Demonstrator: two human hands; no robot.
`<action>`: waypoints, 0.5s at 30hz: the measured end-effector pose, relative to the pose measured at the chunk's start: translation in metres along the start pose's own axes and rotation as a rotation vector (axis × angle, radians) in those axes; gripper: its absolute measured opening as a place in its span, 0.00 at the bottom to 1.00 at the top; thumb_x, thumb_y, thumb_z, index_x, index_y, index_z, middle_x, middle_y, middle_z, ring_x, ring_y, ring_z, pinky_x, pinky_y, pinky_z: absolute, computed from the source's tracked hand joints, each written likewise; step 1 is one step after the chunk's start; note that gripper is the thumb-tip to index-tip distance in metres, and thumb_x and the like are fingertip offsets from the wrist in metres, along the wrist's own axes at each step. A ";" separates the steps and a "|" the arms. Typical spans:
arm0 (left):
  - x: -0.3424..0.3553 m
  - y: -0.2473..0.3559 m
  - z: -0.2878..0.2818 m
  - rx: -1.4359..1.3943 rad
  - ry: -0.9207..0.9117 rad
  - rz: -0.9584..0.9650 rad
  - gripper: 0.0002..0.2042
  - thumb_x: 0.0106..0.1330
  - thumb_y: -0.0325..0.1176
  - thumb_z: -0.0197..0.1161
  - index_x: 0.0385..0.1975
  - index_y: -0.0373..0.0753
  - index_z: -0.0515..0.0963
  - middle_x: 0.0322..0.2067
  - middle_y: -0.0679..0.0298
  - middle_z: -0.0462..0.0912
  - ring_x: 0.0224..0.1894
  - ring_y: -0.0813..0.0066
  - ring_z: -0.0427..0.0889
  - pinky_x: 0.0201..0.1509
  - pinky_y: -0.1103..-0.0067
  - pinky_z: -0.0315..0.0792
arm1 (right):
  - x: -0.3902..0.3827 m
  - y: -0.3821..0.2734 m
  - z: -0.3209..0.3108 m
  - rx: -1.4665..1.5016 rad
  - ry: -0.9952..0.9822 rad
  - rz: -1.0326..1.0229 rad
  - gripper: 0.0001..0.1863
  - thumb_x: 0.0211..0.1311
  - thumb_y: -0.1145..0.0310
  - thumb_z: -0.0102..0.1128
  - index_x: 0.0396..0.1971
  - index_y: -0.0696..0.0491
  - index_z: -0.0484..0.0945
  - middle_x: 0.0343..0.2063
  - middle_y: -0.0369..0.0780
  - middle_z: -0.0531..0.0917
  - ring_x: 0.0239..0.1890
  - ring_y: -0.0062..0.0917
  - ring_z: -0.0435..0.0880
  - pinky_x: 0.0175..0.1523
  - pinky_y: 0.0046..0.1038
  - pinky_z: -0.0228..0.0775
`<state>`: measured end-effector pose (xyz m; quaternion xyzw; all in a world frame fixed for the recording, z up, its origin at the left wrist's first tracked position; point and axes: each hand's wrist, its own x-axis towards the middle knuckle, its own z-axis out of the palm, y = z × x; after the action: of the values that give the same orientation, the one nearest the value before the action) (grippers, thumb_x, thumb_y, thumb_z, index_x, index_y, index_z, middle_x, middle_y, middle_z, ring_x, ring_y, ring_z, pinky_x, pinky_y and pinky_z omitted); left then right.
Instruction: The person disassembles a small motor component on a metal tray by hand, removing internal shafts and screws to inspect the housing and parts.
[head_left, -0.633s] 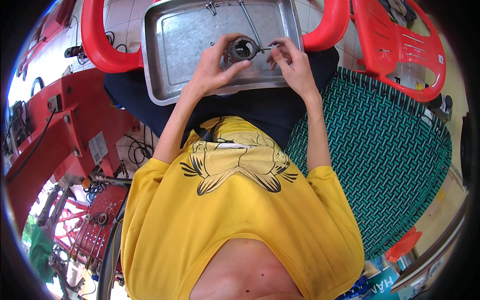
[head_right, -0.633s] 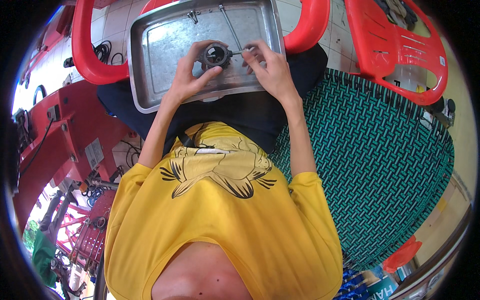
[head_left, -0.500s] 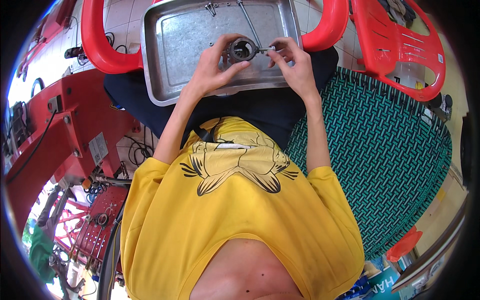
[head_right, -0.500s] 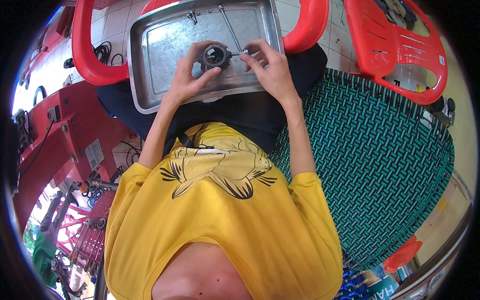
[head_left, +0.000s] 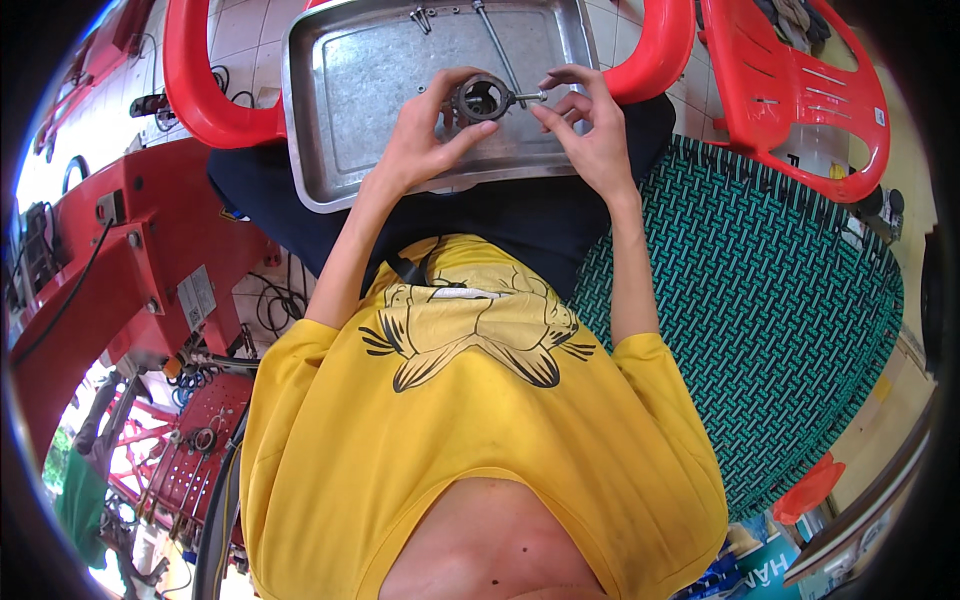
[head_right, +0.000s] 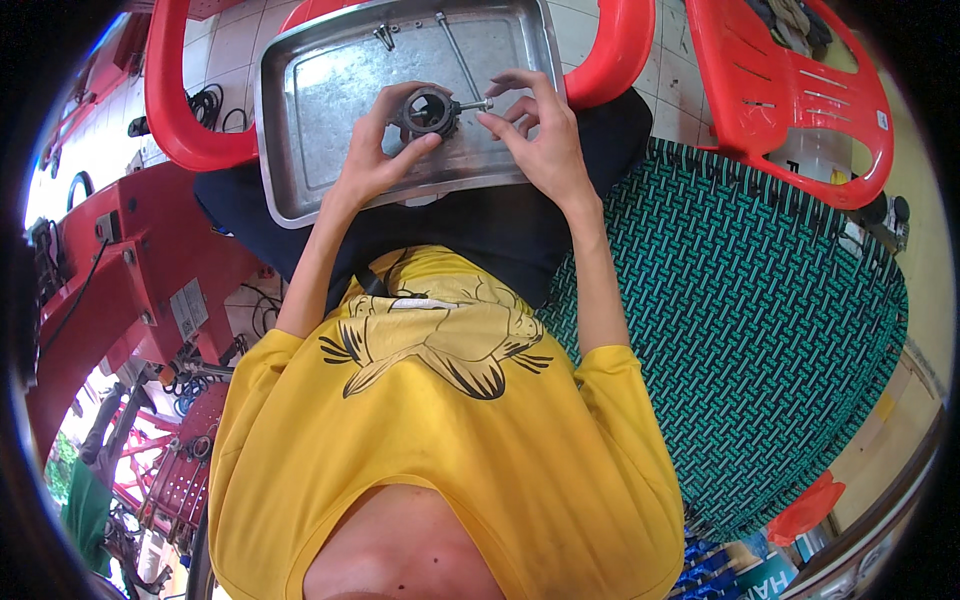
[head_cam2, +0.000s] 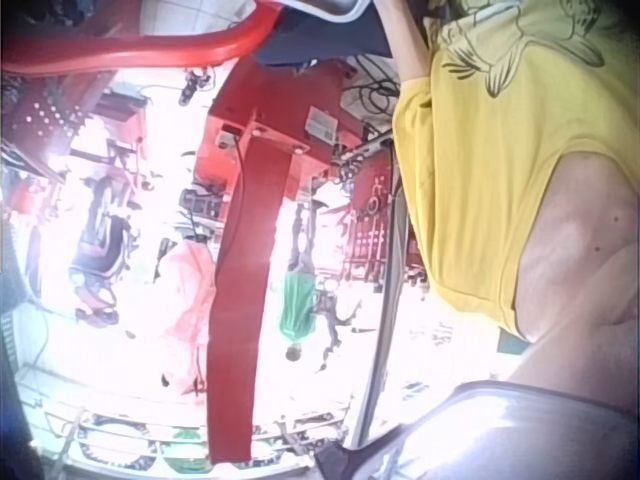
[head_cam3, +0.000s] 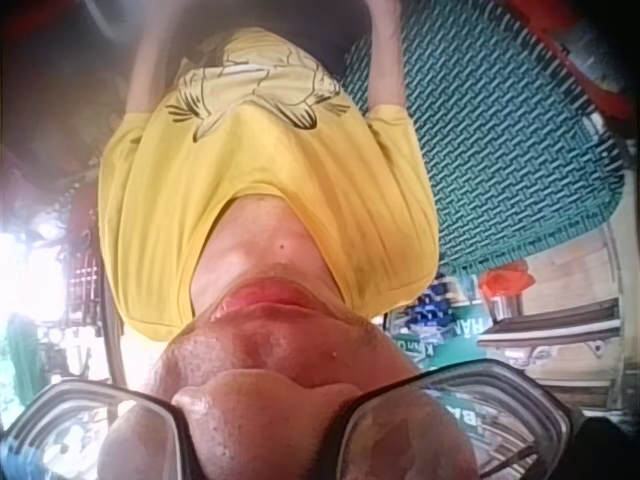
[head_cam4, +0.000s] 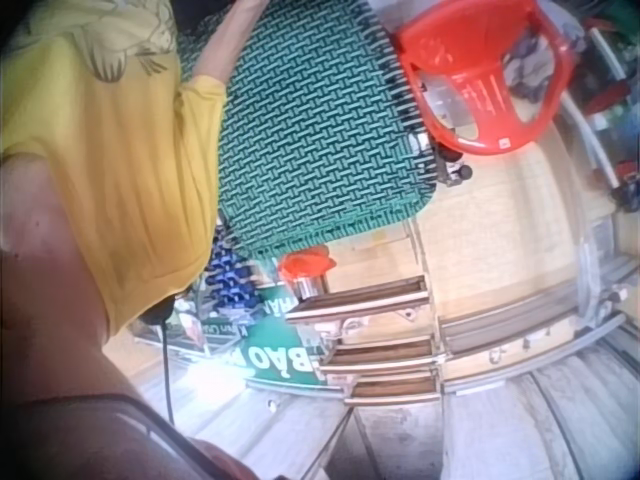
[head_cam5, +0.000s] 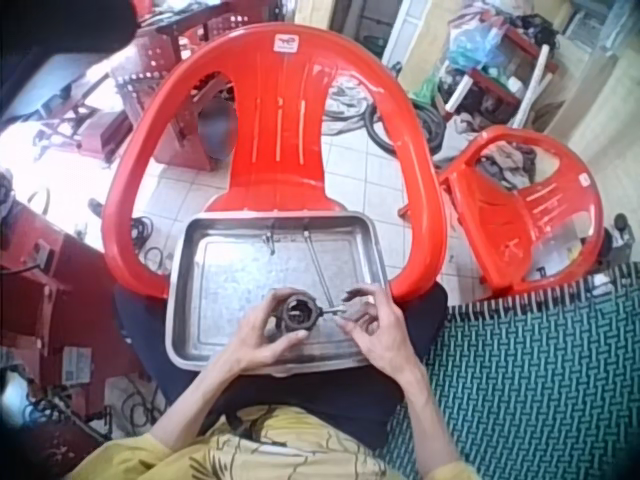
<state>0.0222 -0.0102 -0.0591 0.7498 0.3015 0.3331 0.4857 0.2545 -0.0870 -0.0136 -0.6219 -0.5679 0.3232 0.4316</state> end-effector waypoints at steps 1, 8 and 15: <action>0.000 0.001 0.000 -0.001 0.002 0.007 0.29 0.65 0.37 0.75 0.64 0.37 0.73 0.52 0.57 0.87 0.50 0.71 0.86 0.43 0.77 0.78 | 0.000 -0.003 -0.001 0.026 -0.002 0.020 0.23 0.68 0.69 0.72 0.59 0.55 0.73 0.41 0.39 0.89 0.28 0.20 0.88 0.34 0.22 0.75; 0.000 0.002 0.002 -0.001 0.033 0.013 0.30 0.65 0.42 0.76 0.63 0.39 0.73 0.49 0.55 0.89 0.43 0.65 0.87 0.39 0.76 0.76 | 0.005 0.002 -0.003 -0.051 -0.007 0.002 0.33 0.68 0.69 0.72 0.67 0.55 0.63 0.46 0.41 0.88 0.27 0.20 0.86 0.34 0.20 0.72; -0.001 -0.002 0.003 0.015 0.038 0.049 0.29 0.65 0.41 0.76 0.63 0.39 0.73 0.48 0.54 0.88 0.41 0.65 0.87 0.39 0.75 0.76 | 0.007 0.003 -0.005 0.019 -0.072 0.109 0.34 0.67 0.68 0.73 0.67 0.54 0.63 0.45 0.41 0.87 0.26 0.20 0.86 0.33 0.21 0.72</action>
<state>0.0239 -0.0118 -0.0623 0.7541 0.2947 0.3568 0.4660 0.2611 -0.0814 -0.0137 -0.6359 -0.5452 0.3736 0.3985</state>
